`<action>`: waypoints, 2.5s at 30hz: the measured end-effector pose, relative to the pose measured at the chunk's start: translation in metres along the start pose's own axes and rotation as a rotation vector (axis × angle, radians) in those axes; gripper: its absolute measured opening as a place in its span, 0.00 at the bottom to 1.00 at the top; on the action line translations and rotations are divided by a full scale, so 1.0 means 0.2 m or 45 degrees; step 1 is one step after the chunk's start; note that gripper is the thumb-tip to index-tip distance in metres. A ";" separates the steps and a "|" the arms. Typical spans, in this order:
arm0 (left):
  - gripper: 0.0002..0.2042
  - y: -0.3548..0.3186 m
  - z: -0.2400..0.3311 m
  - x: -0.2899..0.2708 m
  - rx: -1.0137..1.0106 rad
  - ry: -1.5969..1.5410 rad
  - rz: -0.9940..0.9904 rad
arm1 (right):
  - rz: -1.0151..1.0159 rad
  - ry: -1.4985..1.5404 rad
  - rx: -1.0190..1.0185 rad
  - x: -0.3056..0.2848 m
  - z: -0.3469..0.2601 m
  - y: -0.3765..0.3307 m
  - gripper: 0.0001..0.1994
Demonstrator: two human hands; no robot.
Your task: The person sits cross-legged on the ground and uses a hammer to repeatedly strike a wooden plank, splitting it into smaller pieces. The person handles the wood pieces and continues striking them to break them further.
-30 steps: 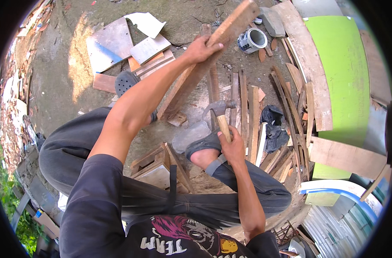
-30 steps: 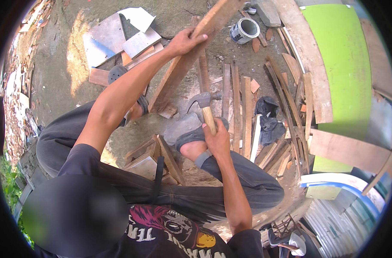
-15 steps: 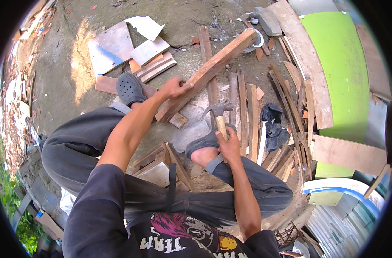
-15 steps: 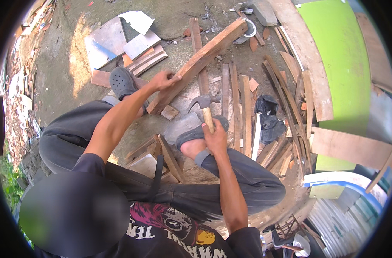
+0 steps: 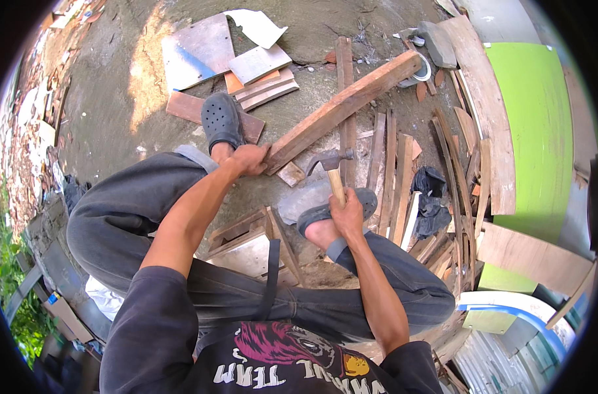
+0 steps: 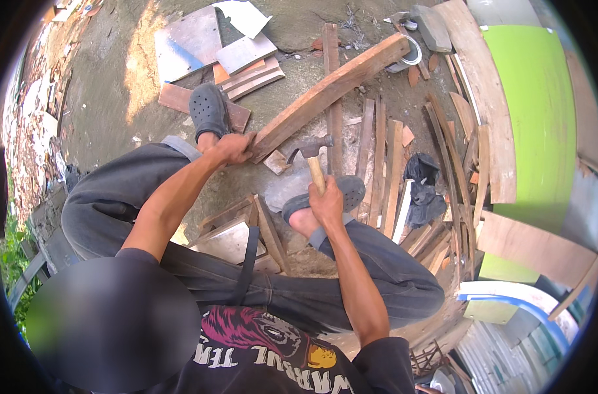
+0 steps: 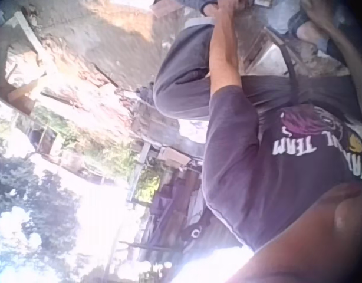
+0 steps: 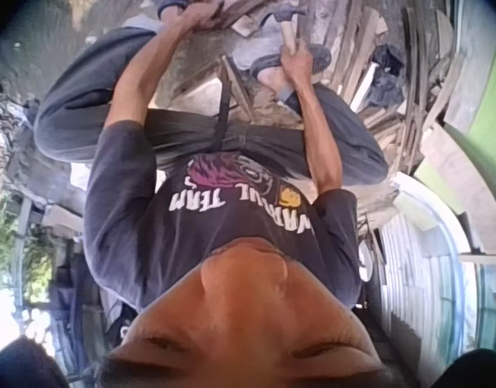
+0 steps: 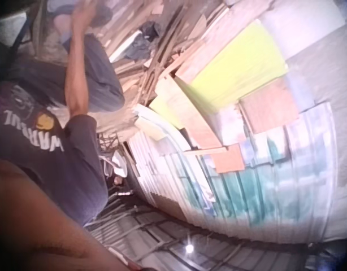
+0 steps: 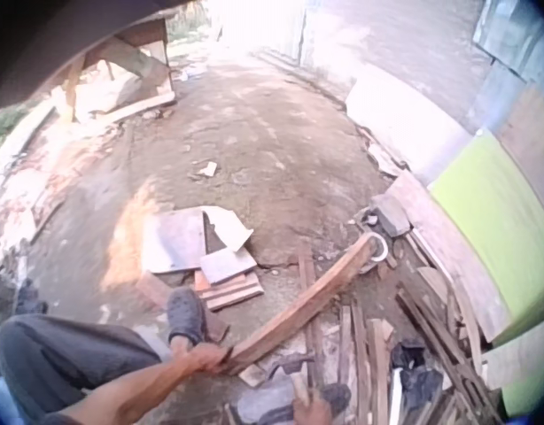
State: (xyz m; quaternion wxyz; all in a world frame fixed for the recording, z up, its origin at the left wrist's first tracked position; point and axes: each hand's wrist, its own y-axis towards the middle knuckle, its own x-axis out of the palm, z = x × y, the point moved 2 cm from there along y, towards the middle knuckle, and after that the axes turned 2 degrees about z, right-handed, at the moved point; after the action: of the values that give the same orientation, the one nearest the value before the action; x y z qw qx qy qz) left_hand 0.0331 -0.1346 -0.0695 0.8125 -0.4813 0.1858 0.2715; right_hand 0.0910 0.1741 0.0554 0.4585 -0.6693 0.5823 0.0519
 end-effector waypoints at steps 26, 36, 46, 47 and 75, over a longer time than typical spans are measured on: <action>0.22 0.06 -0.43 -0.40 0.357 0.351 0.644 | 0.018 0.079 -0.171 0.26 -0.20 0.17 0.15; 0.30 0.05 -0.31 -0.39 0.150 0.205 0.624 | -0.208 0.147 -0.035 0.44 -0.50 0.43 0.20; 0.40 0.11 -0.27 -0.35 0.046 0.358 0.431 | -0.184 0.193 0.105 0.42 -0.40 0.36 0.21; 0.41 0.11 -0.27 -0.36 0.037 0.353 0.442 | -0.169 0.200 0.094 0.42 -0.39 0.36 0.20; 0.47 0.12 -0.16 -0.31 0.107 0.384 0.496 | 0.122 0.110 -0.234 0.58 -0.24 0.51 0.13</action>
State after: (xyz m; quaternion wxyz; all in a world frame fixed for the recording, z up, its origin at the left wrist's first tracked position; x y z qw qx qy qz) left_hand -0.0313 -0.1707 -0.0653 0.7273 -0.4372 0.4052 0.3401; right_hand 0.0214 0.0664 -0.0428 0.3666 -0.6816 0.6255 0.0982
